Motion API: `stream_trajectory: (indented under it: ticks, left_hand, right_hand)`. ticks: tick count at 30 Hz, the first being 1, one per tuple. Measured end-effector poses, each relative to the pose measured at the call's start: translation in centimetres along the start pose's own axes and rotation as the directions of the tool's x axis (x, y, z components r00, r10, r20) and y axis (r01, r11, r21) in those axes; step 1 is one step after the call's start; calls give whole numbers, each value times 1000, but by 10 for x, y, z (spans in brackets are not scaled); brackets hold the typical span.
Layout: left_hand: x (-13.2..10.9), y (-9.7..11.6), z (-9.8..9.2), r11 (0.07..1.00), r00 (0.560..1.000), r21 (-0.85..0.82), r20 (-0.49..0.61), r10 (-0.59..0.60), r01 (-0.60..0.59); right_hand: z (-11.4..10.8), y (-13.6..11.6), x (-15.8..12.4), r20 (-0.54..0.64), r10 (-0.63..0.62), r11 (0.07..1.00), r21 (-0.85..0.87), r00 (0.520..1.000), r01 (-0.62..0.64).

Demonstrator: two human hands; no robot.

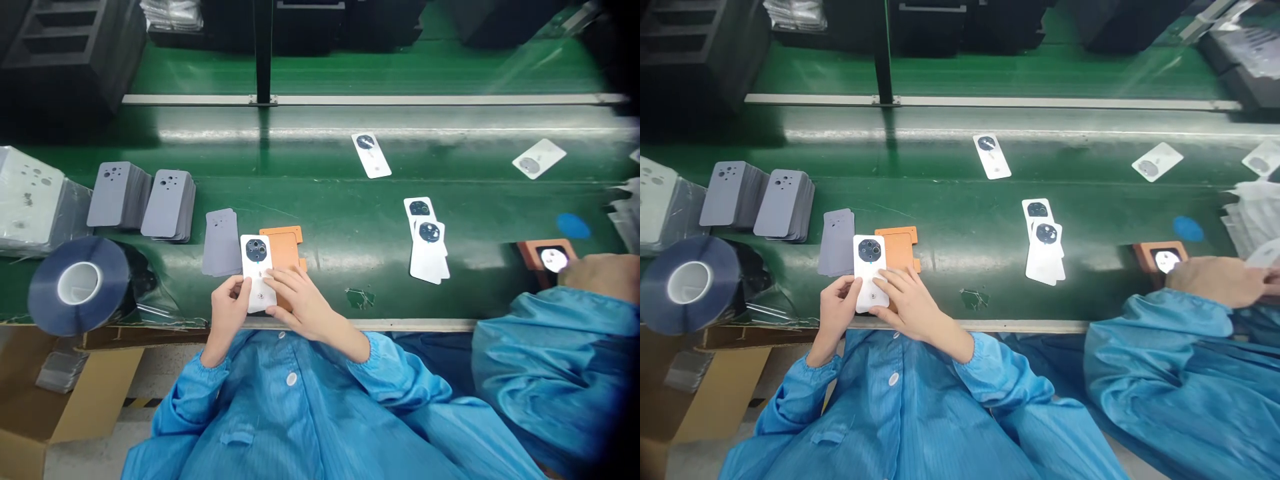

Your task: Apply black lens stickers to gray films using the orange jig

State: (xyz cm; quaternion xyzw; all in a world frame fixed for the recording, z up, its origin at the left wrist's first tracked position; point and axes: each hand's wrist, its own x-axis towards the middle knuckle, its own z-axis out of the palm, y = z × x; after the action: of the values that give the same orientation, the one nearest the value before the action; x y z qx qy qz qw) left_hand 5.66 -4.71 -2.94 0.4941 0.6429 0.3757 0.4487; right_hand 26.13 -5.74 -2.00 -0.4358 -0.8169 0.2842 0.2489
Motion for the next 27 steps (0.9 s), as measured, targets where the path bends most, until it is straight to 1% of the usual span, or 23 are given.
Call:
stream_trajectory:
  ticks: [3, 4, 5, 7, 9, 10, 13, 15, 16, 18, 19, 20, 22, 24, 27]
  left_hand:
    - [0, -1, 0, 994, 999, -104, -15, -37, 35]
    - [1, -1, 0, 989, 999, -143, -14, -48, 45]
    - [1, -1, 0, 983, 998, -176, -15, -58, 54]
    - [4, -1, 0, 973, 997, -222, -24, -70, 63]
    - [7, -2, -2, 966, 997, -252, -39, -66, 54]
    - [8, -2, -3, 964, 997, -263, -50, -58, 43]
    - [10, -1, -16, 962, 994, -274, -105, -34, 4]
    - [6, -1, -30, 965, 985, -263, -168, -42, -3]
    - [2, -1, -38, 967, 977, -256, -206, -54, -1]
    - [-7, -3, -57, 974, 950, -228, -304, -73, 2]
    - [-11, -4, -66, 977, 927, -214, -368, -76, -5]
    - [-16, -6, -75, 980, 898, -201, -433, -77, -12]
    - [-25, -12, -90, 983, 827, -184, -554, -100, -5]
    - [-32, -20, -104, 983, 776, -183, -616, -137, 29]
    - [-41, -35, -119, 984, 692, -108, -699, -177, 143]
  right_hand:
    - [2, 3, 4, -121, 123, 992, 26, 985, -120]
    - [2, 4, 5, -129, 172, 984, 65, 976, -165]
    - [2, 5, 7, -106, 217, 971, 128, 970, -203]
    - [2, 7, 12, -5, 272, 916, 306, 962, -258]
    - [1, 12, 20, 91, 290, 828, 476, 953, -297]
    - [0, 17, 27, 114, 294, 785, 538, 949, -308]
    - [-11, 41, 62, 103, 332, 699, 641, 938, -317]
    - [-23, 66, 99, 56, 392, 683, 651, 918, -331]
    - [-31, 79, 120, 22, 432, 693, 632, 902, -347]
    - [-46, 106, 163, -52, 541, 716, 552, 839, -427]
    - [-53, 118, 183, -78, 564, 722, 529, 822, -445]
    - [-59, 129, 201, -102, 580, 728, 509, 808, -459]
    - [-67, 147, 230, -130, 607, 733, 473, 784, -490]
    - [-70, 160, 250, -141, 637, 726, 441, 758, -528]
    - [-69, 170, 265, -141, 672, 708, 409, 727, -576]
